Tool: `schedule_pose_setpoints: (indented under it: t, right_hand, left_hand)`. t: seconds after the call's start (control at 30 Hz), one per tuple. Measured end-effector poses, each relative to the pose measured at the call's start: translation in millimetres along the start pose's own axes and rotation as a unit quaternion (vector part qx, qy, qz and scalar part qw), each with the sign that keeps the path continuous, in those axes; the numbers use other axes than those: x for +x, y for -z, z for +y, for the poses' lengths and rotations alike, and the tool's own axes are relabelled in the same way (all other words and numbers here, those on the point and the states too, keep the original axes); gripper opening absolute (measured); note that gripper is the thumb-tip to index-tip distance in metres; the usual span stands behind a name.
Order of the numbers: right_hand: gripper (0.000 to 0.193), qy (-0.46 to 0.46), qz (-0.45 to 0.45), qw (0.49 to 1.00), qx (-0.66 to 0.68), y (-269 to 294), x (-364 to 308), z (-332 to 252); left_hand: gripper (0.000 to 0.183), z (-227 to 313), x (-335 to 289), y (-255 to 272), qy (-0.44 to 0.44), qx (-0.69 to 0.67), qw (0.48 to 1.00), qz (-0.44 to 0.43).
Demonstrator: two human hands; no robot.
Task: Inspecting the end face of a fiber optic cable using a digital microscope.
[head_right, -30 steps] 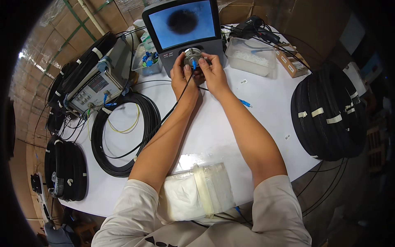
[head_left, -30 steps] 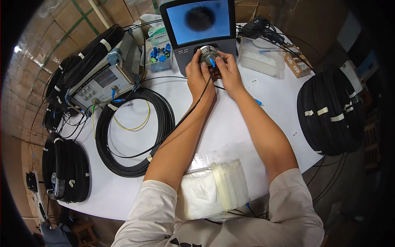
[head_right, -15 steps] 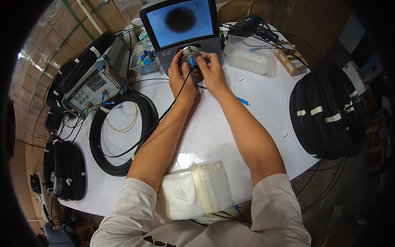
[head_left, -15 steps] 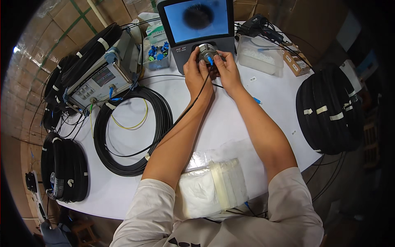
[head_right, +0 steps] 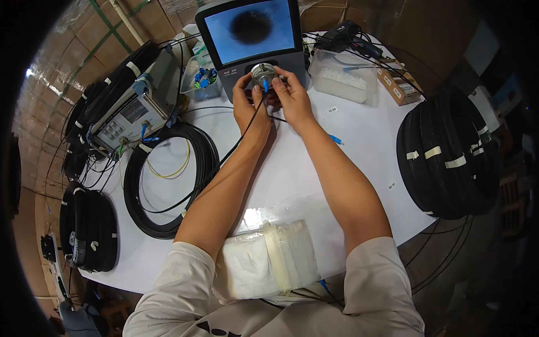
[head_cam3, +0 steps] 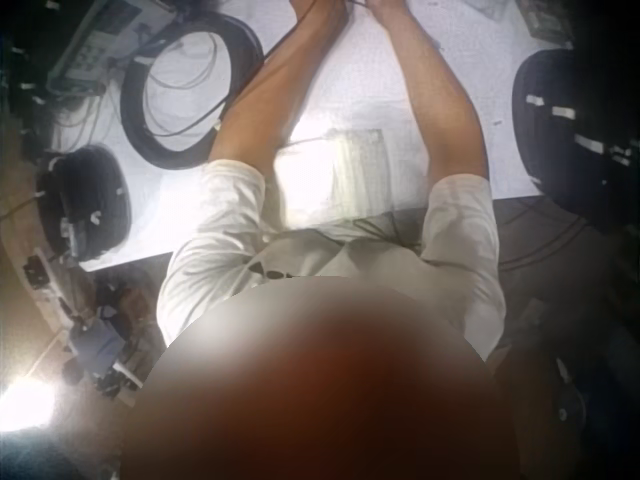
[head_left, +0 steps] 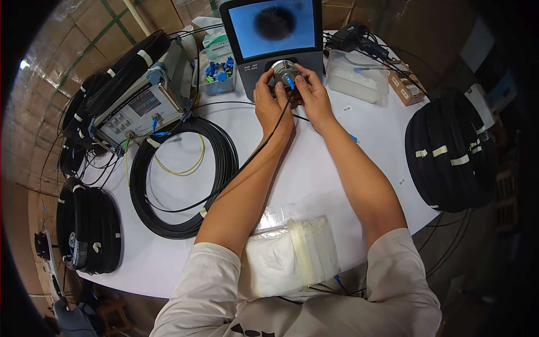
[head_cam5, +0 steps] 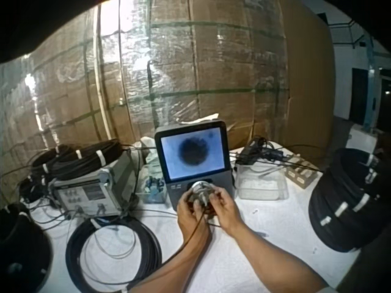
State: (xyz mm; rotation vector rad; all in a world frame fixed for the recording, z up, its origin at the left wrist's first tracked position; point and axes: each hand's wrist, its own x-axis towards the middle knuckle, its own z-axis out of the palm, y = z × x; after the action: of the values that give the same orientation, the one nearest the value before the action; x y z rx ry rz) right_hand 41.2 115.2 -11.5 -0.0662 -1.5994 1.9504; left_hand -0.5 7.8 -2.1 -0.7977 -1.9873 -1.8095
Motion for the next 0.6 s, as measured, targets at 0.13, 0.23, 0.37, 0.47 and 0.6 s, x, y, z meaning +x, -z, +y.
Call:
schedule_pose_setpoints:
  t: [0.13,0.23,0.37,0.47,0.6]
  right_hand:
    - [0.051,-0.007,-0.011,1.0,0.005,-0.7,-0.6,-2.3]
    - [0.05,-0.014,-0.013,1.0,0.002,-0.4,-0.3,-2.4]
    - [0.051,-0.021,-0.018,0.999,0.02,-1.5,-0.4,-3.4]
    - [0.051,-0.013,-0.004,1.0,0.014,-4.1,0.2,-1.9]
    - [0.049,0.002,0.021,0.999,-0.025,-3.0,0.2,0.5]
  left_hand:
    - [0.034,-0.7,-0.2,0.3,-0.003,0.0,1.0,0.006]
    - [0.034,-0.8,1.2,-0.6,-0.013,-0.004,1.0,0.009]
    - [0.035,0.4,0.5,0.7,-0.016,0.004,1.0,0.005]
    - [0.037,-1.7,0.9,0.4,-0.032,0.013,0.999,0.008]
    - [0.038,-4.4,0.1,-1.6,-0.026,-0.007,1.0,0.009]
